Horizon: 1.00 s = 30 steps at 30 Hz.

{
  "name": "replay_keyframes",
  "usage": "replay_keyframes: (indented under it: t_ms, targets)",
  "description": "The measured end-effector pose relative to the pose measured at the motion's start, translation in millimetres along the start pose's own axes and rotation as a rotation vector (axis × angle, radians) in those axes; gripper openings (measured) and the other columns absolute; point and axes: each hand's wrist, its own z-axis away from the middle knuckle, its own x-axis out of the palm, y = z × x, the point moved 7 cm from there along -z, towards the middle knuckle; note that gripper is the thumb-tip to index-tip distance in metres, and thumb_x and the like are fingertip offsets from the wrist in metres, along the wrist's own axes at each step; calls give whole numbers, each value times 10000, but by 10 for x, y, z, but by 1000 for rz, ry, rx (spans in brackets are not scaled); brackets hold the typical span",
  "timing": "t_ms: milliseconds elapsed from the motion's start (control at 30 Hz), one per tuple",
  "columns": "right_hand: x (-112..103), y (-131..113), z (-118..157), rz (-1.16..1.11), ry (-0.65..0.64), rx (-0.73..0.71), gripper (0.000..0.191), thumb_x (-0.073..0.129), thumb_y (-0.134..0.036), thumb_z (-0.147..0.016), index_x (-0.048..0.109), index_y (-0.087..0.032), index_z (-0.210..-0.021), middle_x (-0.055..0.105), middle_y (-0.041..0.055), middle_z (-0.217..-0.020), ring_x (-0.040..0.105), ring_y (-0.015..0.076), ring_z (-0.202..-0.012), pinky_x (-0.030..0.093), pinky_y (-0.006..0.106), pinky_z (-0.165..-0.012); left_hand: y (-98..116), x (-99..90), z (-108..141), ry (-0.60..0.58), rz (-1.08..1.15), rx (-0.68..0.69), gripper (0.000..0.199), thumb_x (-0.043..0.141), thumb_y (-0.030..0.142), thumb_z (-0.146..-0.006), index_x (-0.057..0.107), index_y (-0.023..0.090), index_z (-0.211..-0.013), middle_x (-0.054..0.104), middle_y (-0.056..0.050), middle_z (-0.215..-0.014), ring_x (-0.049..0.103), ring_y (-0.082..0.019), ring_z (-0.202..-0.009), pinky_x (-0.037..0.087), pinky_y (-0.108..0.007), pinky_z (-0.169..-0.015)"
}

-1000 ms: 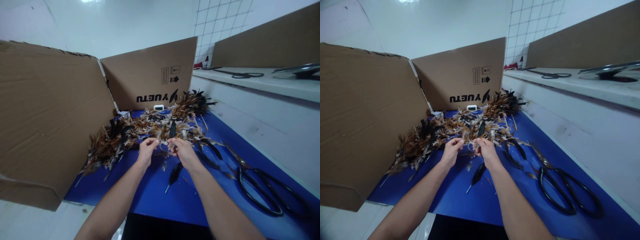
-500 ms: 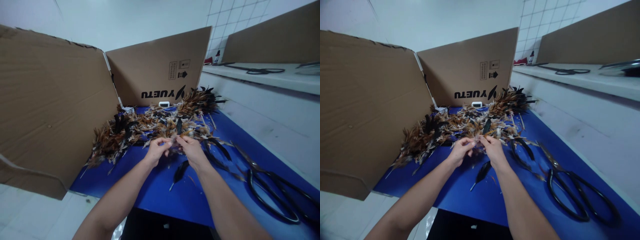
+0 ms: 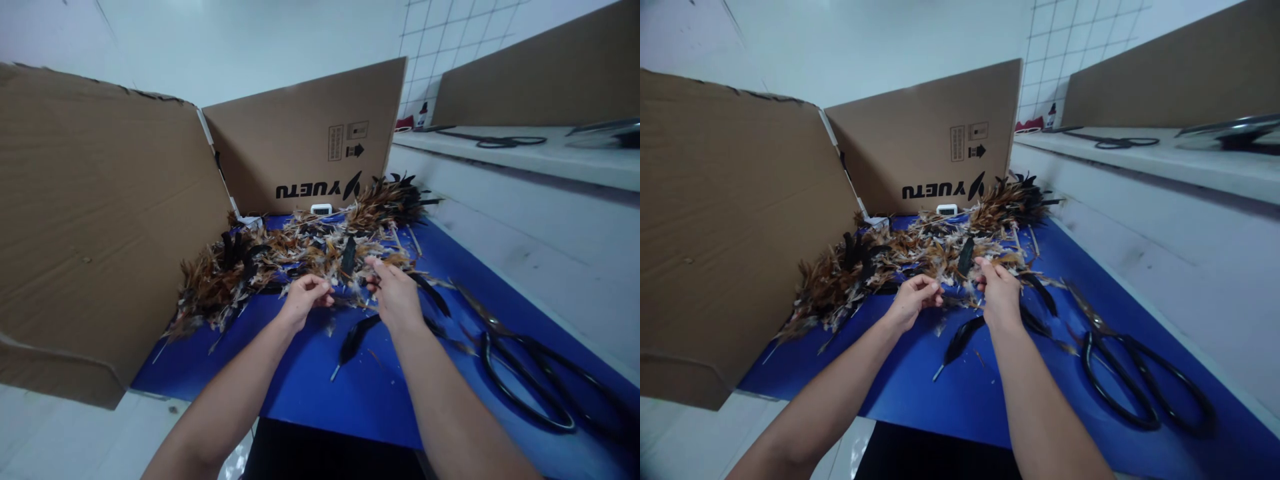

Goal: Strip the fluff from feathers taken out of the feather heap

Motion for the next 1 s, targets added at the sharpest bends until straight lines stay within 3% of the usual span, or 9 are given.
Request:
replay_keyframes:
  t_ms: [133,300,400,500,567,667,867,1000]
  targets:
    - [-28,-20,-13,-32,15,-18,292,699,-364,-595,703,-149,-792,620,13,-693,440,63,-494,351,190,-408,41,-99,-20,106,-124,75,276,712,373,-658,605,141,-764,618,-27,-736,557,-89,-485,491,-249,-507]
    - [83,8,42,31,-104,-25,309,694,-384,-616,708,-145,-810,526,-28,-543,409,72,-474,329,199,-413,498,-172,136,360,-566,552,161,677,328,-706,683,167,-717,506,-67,-1087,462,-24,-501,475,-242,-551]
    - [169,31,93,58,-188,-6,322,691,-399,-620,709,-146,-819,509,-35,-521,435,91,-494,345,217,-440,716,-155,296,483,-683,755,115,653,299,-744,698,194,-753,480,-56,-1030,492,-69,-621,470,-259,-667]
    - [235,28,148,79,-243,4,313,703,-397,-604,707,-153,-800,550,-21,-549,472,107,-524,362,225,-454,820,-126,400,547,-737,856,91,658,287,-746,700,208,-761,490,-63,-1055,532,-156,-887,443,-306,-825]
    - [263,16,180,89,-261,2,305,723,-386,-579,706,-157,-780,597,1,-606,502,118,-550,381,229,-460,829,-98,413,539,-766,863,76,657,278,-748,700,216,-758,504,-66,-1124,501,-199,-1039,395,-351,-921]
    - [285,-5,210,101,-269,-13,314,739,-392,-562,704,-156,-766,649,32,-707,537,130,-581,403,232,-460,775,-61,362,458,-747,805,73,646,270,-755,699,220,-750,546,-61,-1159,487,-220,-1120,346,-391,-984]
    - [312,5,232,110,-282,-33,321,737,-404,-586,707,-149,-780,678,50,-766,580,137,-586,426,229,-447,574,-10,225,274,-512,643,99,633,266,-757,697,193,-740,673,-68,-911,604,-191,-919,432,-344,-887]
    - [334,26,253,101,-286,-38,299,746,-399,-576,696,-149,-731,675,53,-743,602,161,-593,450,242,-432,470,61,193,184,-526,587,108,627,271,-762,706,197,-772,681,-70,-857,617,-188,-862,458,-336,-843]
